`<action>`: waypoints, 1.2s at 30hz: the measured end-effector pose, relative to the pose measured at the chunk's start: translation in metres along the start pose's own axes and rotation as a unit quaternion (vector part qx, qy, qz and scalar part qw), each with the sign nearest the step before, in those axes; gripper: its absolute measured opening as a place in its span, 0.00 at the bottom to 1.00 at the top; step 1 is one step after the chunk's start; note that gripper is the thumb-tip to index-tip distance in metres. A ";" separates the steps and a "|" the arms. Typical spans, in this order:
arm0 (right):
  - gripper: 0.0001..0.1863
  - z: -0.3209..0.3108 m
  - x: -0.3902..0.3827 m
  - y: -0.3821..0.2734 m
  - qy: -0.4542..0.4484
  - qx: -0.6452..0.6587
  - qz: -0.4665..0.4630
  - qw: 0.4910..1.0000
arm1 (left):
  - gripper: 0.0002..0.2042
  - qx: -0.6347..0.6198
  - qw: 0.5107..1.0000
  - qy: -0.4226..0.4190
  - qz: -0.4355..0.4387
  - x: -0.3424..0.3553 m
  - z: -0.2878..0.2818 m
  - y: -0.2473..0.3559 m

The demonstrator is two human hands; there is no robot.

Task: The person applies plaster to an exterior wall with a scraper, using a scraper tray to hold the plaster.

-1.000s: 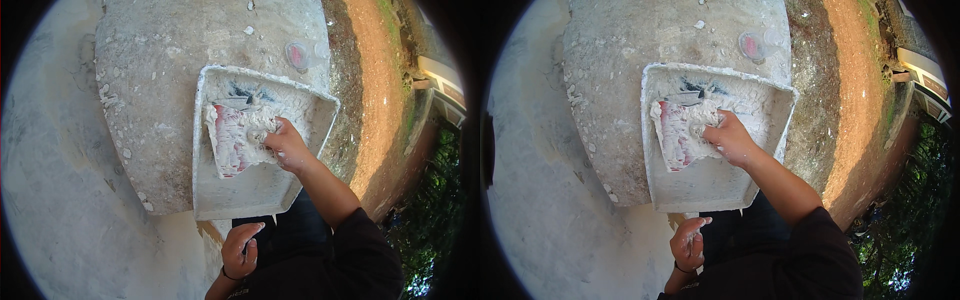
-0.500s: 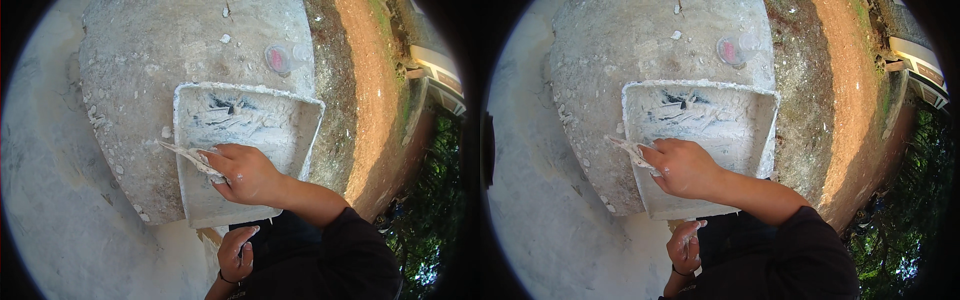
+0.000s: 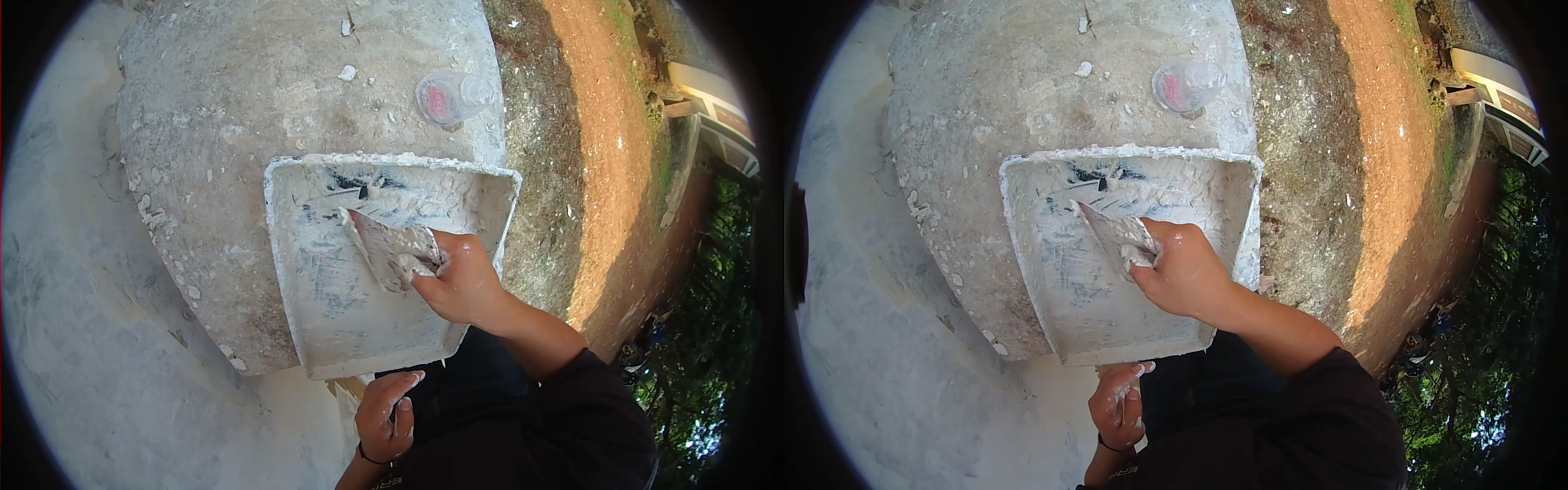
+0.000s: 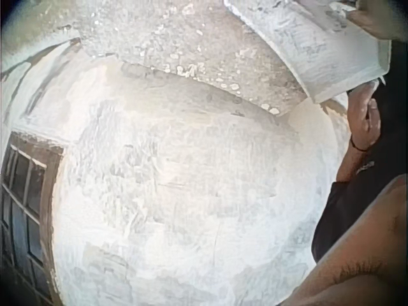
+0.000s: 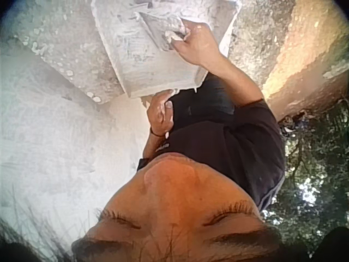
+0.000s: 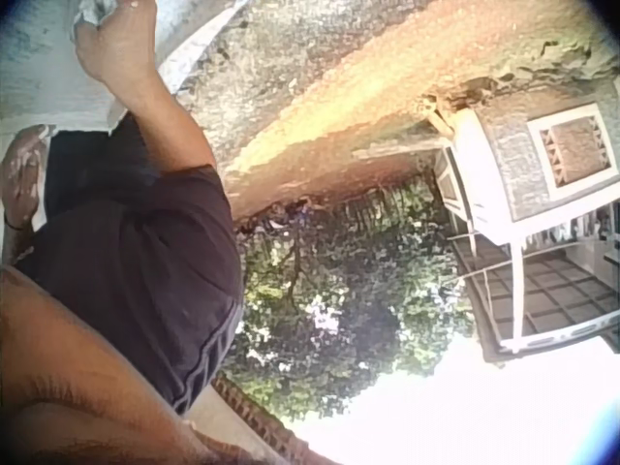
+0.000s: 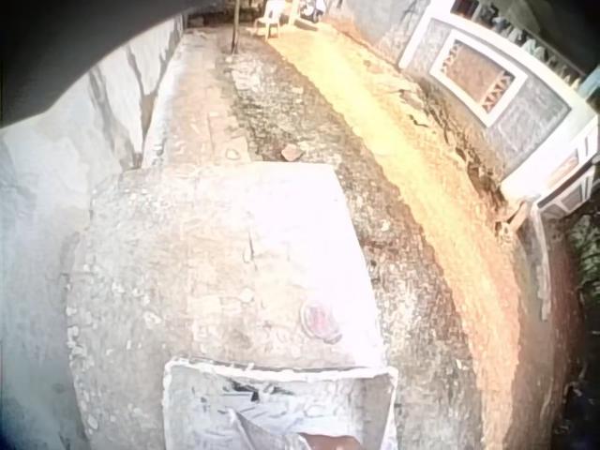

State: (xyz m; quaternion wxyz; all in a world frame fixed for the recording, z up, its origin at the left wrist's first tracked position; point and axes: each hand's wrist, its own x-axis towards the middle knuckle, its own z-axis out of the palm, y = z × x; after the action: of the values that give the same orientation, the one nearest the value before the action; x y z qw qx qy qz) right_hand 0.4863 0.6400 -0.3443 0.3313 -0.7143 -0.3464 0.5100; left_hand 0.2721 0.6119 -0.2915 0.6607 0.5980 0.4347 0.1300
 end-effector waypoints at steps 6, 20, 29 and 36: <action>0.16 -0.024 -0.009 0.036 0.053 0.009 0.250 0.967 | 0.13 0.008 1.000 -0.006 0.000 0.002 0.002 -0.003; 0.14 -0.054 -0.016 0.017 0.075 -0.155 0.183 0.968 | 0.15 0.009 0.999 -0.043 -0.020 0.008 0.007 -0.003; 0.14 -0.051 0.003 0.004 -0.023 -0.178 0.138 0.974 | 0.17 0.028 0.996 -0.080 0.028 0.014 0.010 -0.004; 0.16 -0.053 0.002 0.012 0.017 -0.137 0.130 0.982 | 0.17 0.030 0.996 -0.077 0.023 0.014 0.009 -0.003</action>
State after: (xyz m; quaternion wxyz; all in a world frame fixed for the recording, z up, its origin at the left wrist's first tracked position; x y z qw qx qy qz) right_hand 0.5400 0.6289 -0.3418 0.1669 -0.8002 -0.3111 0.4848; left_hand 0.2859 0.6154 -0.3009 0.6710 0.6354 0.3725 0.0855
